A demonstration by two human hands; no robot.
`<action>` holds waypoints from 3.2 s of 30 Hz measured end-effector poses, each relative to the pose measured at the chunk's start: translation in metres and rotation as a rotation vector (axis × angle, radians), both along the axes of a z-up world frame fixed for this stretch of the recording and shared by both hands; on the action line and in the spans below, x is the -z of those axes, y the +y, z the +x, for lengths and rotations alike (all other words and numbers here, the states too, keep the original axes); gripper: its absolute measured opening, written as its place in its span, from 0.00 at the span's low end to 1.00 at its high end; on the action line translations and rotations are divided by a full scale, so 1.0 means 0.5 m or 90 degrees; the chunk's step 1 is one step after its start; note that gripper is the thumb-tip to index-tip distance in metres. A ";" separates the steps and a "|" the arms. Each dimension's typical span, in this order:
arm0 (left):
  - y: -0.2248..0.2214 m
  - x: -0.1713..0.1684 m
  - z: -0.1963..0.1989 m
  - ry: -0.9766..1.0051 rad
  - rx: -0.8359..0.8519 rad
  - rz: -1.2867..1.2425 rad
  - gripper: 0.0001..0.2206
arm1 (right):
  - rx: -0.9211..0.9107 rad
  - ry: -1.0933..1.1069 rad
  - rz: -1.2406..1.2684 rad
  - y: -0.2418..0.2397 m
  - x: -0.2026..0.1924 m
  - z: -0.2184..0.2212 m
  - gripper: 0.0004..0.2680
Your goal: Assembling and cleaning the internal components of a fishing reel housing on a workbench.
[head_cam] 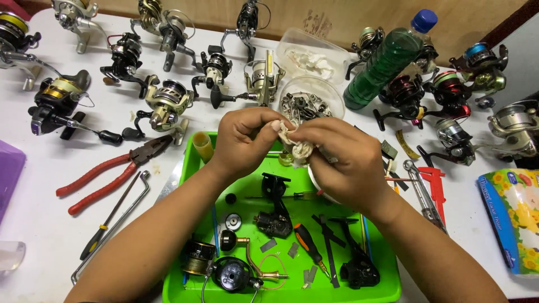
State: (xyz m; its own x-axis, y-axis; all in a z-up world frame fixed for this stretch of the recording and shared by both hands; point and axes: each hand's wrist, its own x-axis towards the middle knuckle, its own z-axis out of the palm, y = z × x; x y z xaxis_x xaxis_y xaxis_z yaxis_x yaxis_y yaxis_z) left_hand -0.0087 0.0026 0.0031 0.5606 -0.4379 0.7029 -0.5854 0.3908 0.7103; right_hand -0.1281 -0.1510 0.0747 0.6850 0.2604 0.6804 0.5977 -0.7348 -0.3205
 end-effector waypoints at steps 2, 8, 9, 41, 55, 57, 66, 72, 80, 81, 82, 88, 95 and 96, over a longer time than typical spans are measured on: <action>-0.001 0.005 0.001 0.039 0.021 0.015 0.12 | 0.037 0.081 0.113 -0.004 -0.002 0.003 0.13; -0.003 0.004 -0.004 0.061 0.068 -0.028 0.05 | 0.081 0.023 0.119 0.000 0.016 0.004 0.08; -0.003 0.008 -0.001 0.062 0.067 -0.028 0.05 | 0.081 0.024 0.119 0.002 0.013 0.004 0.08; 0.004 -0.004 0.020 0.605 0.512 -0.297 0.33 | 0.048 -0.030 -0.150 -0.065 0.027 0.094 0.15; 0.008 -0.021 0.020 0.587 0.507 -0.315 0.38 | 0.107 -0.051 -0.039 -0.054 0.025 0.095 0.16; 0.008 -0.024 0.020 0.575 0.501 -0.316 0.40 | 0.123 0.014 0.040 -0.047 0.006 0.091 0.15; -0.018 0.024 0.021 0.375 0.434 -0.240 0.40 | 0.023 0.045 -0.120 -0.011 0.032 0.104 0.20; -0.016 0.020 0.021 0.374 0.424 -0.200 0.39 | -0.065 0.042 -0.222 -0.040 0.002 0.114 0.13; -0.005 0.007 0.023 0.283 0.219 -0.040 0.30 | 0.113 0.230 0.069 -0.152 -0.080 0.129 0.13; -0.007 0.012 0.024 0.285 0.218 -0.039 0.30 | 0.113 0.232 0.070 -0.168 -0.067 0.149 0.13; -0.009 0.018 0.024 0.269 0.176 -0.039 0.27 | 0.157 0.239 0.069 -0.184 -0.055 0.169 0.14; -0.012 0.013 0.020 0.268 0.126 -0.026 0.19 | 0.279 0.223 -0.094 -0.281 0.031 0.332 0.15; -0.008 -0.001 0.004 0.205 0.062 0.169 0.16 | 0.373 0.503 -0.134 -0.260 0.070 0.442 0.21; -0.007 -0.009 0.002 0.204 0.058 0.167 0.16 | 0.370 0.500 -0.137 -0.262 0.074 0.448 0.21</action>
State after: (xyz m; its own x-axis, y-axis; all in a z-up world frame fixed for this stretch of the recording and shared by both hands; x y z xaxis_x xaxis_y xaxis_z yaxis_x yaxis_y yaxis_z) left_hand -0.0074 -0.0010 0.0076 0.6828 -0.6373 0.3574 -0.2903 0.2123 0.9331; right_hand 0.0961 -0.2818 0.0378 0.9802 -0.1933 -0.0424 -0.1971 -0.9344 -0.2968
